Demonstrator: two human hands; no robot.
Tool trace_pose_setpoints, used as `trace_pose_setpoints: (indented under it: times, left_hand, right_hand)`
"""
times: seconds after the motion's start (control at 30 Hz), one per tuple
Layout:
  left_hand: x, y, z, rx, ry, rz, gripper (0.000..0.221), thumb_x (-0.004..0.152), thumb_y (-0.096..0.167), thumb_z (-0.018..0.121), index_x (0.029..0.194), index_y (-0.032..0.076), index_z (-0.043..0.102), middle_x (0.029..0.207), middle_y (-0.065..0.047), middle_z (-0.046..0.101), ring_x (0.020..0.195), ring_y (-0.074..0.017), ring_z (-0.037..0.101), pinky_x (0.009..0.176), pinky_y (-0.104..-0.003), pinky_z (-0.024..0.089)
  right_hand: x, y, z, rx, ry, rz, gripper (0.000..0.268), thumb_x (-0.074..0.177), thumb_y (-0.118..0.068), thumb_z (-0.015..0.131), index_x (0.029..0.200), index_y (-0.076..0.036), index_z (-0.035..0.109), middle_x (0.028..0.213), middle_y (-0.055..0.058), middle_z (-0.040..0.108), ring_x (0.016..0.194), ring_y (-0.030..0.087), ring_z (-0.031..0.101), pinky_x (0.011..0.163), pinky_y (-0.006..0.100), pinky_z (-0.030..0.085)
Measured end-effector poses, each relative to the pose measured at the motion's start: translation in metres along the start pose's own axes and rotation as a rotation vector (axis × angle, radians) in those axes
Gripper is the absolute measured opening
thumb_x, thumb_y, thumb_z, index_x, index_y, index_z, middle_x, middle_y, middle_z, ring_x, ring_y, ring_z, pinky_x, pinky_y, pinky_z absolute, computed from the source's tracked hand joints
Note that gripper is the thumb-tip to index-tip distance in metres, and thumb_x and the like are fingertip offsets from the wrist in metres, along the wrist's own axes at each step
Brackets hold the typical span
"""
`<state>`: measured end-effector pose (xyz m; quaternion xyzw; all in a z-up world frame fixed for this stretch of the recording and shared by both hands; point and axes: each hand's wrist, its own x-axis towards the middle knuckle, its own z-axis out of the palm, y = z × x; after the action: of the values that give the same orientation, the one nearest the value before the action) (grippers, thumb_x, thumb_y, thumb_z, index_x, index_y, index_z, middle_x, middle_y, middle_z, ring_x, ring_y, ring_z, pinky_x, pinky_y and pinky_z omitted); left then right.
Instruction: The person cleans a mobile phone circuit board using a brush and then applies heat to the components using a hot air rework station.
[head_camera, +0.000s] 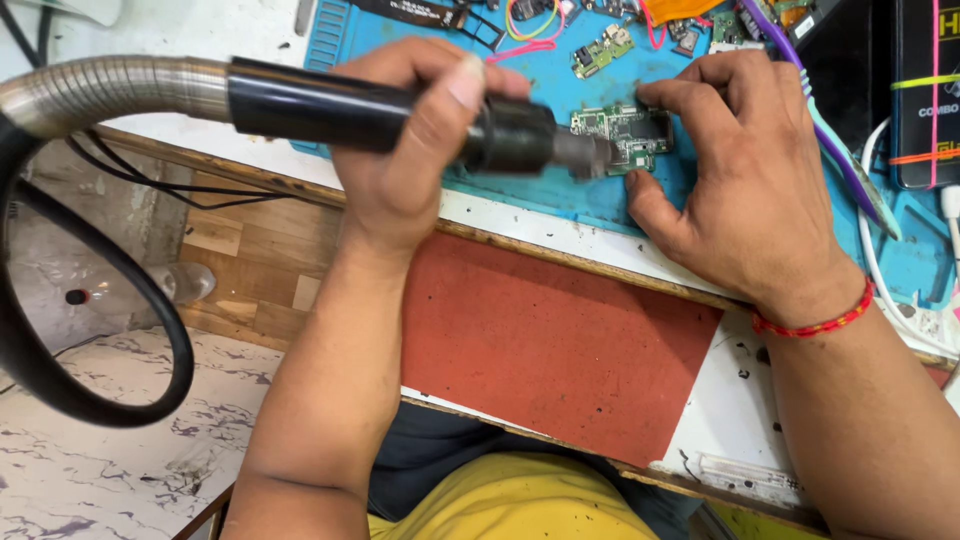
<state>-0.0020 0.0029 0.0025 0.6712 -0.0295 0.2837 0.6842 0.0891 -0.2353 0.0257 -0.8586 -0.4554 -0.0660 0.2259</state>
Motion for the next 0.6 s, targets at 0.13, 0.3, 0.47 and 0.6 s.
trace_pose_setpoints:
  times: [0.13, 0.3, 0.47, 0.6]
  left_hand:
    - [-0.002, 0.0018, 0.0012, 0.053, 0.025, -0.032, 0.031, 0.108, 0.029, 0.066, 0.1, -0.001, 0.069, 0.099, -0.015, 0.078, 0.087, -0.0171, 0.074, 0.086, -0.03, 0.06]
    - [-0.0006, 0.0, 0.0007, 0.105, 0.036, -0.012, 0.031, 0.109, 0.028, 0.066, 0.101, -0.001, 0.07, 0.099, -0.013, 0.078, 0.088, -0.0154, 0.073, 0.088, -0.029, 0.06]
    - [-0.006, -0.0021, -0.0001, 0.073, 0.012, -0.05, 0.03, 0.109, 0.026, 0.066, 0.1, -0.002, 0.07, 0.098, -0.014, 0.078, 0.086, -0.0153, 0.072, 0.086, -0.03, 0.059]
    - [-0.0017, -0.0006, -0.0025, 0.032, 0.004, -0.051, 0.028, 0.108, 0.026, 0.064, 0.103, -0.001, 0.07, 0.097, -0.013, 0.078, 0.087, -0.016, 0.075, 0.088, -0.031, 0.061]
  right_hand:
    - [-0.0002, -0.0016, -0.0015, -0.017, -0.017, 0.016, 0.047, 0.078, -0.012, 0.076, 0.124, -0.003, 0.07, 0.123, 0.016, 0.055, 0.113, 0.036, 0.051, 0.1, 0.047, 0.047]
    - [0.0016, -0.0016, -0.001, -0.015, -0.017, 0.019, 0.046, 0.079, -0.009, 0.074, 0.125, -0.004, 0.071, 0.123, 0.015, 0.055, 0.114, 0.036, 0.051, 0.102, 0.046, 0.047]
    - [-0.0002, -0.0007, -0.0013, -0.003, -0.005, 0.014, 0.045, 0.079, -0.01, 0.075, 0.123, -0.003, 0.071, 0.121, 0.016, 0.056, 0.112, 0.037, 0.051, 0.1, 0.047, 0.046]
    - [0.0004, -0.0019, -0.0017, -0.013, -0.008, 0.019, 0.047, 0.08, -0.01, 0.075, 0.127, -0.003, 0.07, 0.123, 0.015, 0.056, 0.114, 0.035, 0.052, 0.102, 0.046, 0.046]
